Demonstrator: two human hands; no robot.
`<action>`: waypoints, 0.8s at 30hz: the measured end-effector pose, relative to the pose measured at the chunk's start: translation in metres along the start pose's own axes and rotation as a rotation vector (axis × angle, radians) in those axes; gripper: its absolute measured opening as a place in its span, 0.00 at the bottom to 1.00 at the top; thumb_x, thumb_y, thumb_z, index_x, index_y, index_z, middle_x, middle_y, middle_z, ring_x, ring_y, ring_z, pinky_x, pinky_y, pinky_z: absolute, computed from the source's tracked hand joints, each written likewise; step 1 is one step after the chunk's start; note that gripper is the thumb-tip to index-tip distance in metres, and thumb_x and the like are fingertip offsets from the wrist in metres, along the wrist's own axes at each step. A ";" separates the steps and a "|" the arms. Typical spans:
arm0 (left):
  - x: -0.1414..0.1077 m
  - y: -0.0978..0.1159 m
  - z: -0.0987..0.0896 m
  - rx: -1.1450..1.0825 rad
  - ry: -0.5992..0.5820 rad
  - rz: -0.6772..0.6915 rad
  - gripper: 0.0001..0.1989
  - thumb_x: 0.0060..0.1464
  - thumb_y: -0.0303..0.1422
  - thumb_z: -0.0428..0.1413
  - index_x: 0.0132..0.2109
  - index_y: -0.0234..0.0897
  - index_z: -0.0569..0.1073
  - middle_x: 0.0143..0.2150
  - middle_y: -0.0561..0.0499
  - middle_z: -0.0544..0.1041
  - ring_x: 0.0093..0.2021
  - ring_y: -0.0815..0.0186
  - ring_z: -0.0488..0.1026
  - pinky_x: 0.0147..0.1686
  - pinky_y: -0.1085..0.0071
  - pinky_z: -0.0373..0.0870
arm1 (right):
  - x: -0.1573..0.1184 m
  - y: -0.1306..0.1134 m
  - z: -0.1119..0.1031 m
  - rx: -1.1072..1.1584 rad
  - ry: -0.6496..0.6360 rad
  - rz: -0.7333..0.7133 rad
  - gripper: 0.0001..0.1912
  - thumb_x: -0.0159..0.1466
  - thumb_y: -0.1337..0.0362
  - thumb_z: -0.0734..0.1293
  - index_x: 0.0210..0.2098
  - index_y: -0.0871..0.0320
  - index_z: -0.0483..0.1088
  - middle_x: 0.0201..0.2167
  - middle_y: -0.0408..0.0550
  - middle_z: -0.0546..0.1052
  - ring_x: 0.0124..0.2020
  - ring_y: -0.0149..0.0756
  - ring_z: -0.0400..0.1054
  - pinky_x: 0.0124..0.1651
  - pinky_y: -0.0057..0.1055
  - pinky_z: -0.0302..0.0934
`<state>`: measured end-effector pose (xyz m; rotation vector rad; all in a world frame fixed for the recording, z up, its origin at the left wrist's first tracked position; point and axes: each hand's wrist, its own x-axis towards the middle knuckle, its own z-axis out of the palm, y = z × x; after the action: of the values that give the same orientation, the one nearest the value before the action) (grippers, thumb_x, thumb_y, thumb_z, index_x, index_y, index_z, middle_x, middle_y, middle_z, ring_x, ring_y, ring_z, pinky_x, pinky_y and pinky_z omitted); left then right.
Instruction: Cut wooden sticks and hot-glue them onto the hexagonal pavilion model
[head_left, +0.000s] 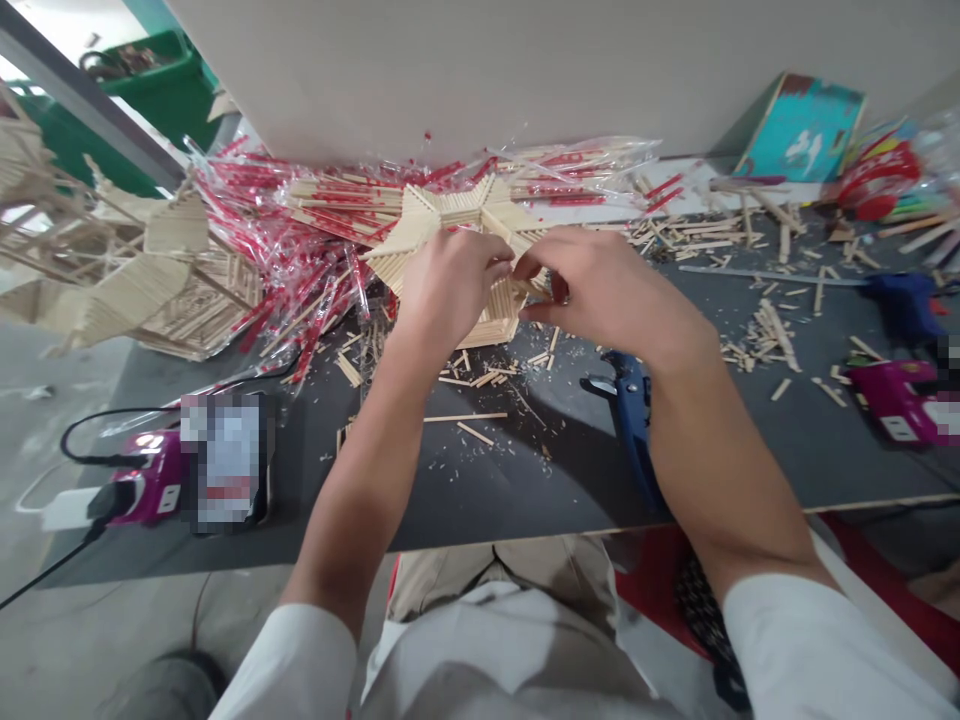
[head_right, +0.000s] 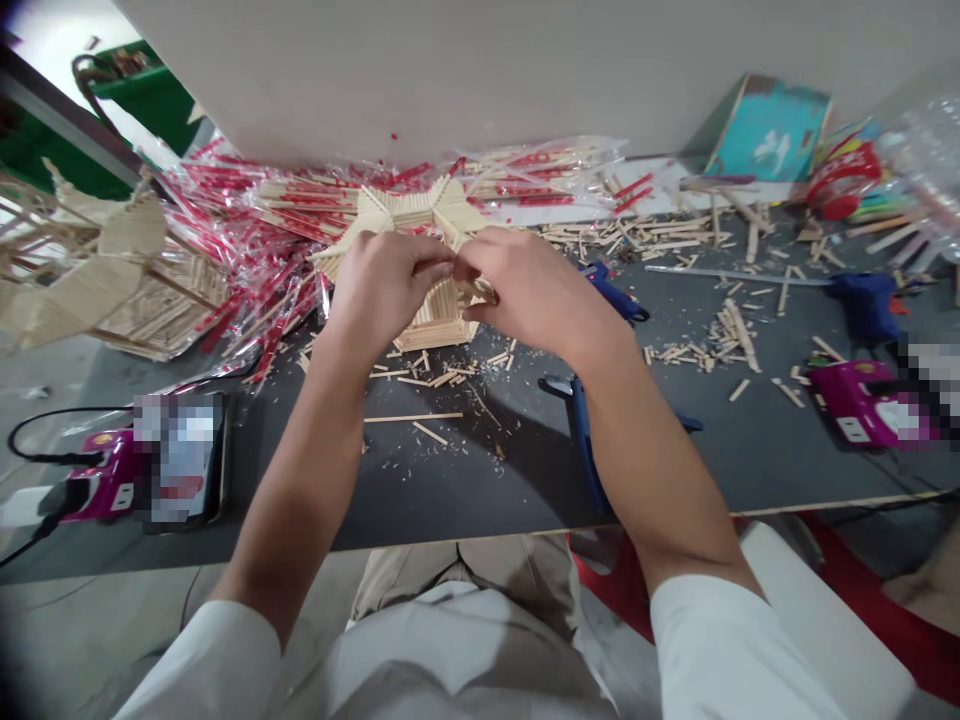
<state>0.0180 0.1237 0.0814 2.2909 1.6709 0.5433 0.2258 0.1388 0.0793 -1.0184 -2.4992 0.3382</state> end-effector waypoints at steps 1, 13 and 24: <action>0.000 0.000 0.000 0.019 0.016 -0.007 0.19 0.67 0.40 0.48 0.54 0.52 0.82 0.51 0.52 0.85 0.54 0.53 0.78 0.55 0.53 0.72 | 0.000 0.000 0.000 -0.001 0.003 0.006 0.11 0.64 0.61 0.75 0.46 0.54 0.77 0.45 0.52 0.79 0.49 0.52 0.72 0.52 0.46 0.64; 0.000 -0.009 0.004 -0.050 0.035 0.005 0.17 0.65 0.37 0.54 0.57 0.47 0.79 0.51 0.52 0.85 0.55 0.55 0.78 0.60 0.54 0.72 | 0.000 -0.002 -0.003 0.014 -0.043 0.016 0.15 0.65 0.55 0.76 0.47 0.54 0.77 0.45 0.52 0.79 0.49 0.52 0.73 0.53 0.47 0.64; -0.005 -0.012 -0.010 0.033 0.029 0.056 0.13 0.61 0.36 0.65 0.52 0.39 0.82 0.49 0.46 0.86 0.54 0.50 0.80 0.65 0.49 0.67 | 0.000 -0.002 -0.003 0.033 -0.021 -0.053 0.14 0.64 0.60 0.76 0.49 0.53 0.81 0.61 0.55 0.74 0.58 0.55 0.71 0.63 0.53 0.64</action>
<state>0.0023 0.1224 0.0847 2.3700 1.6454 0.5671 0.2257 0.1381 0.0823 -0.9390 -2.5258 0.3740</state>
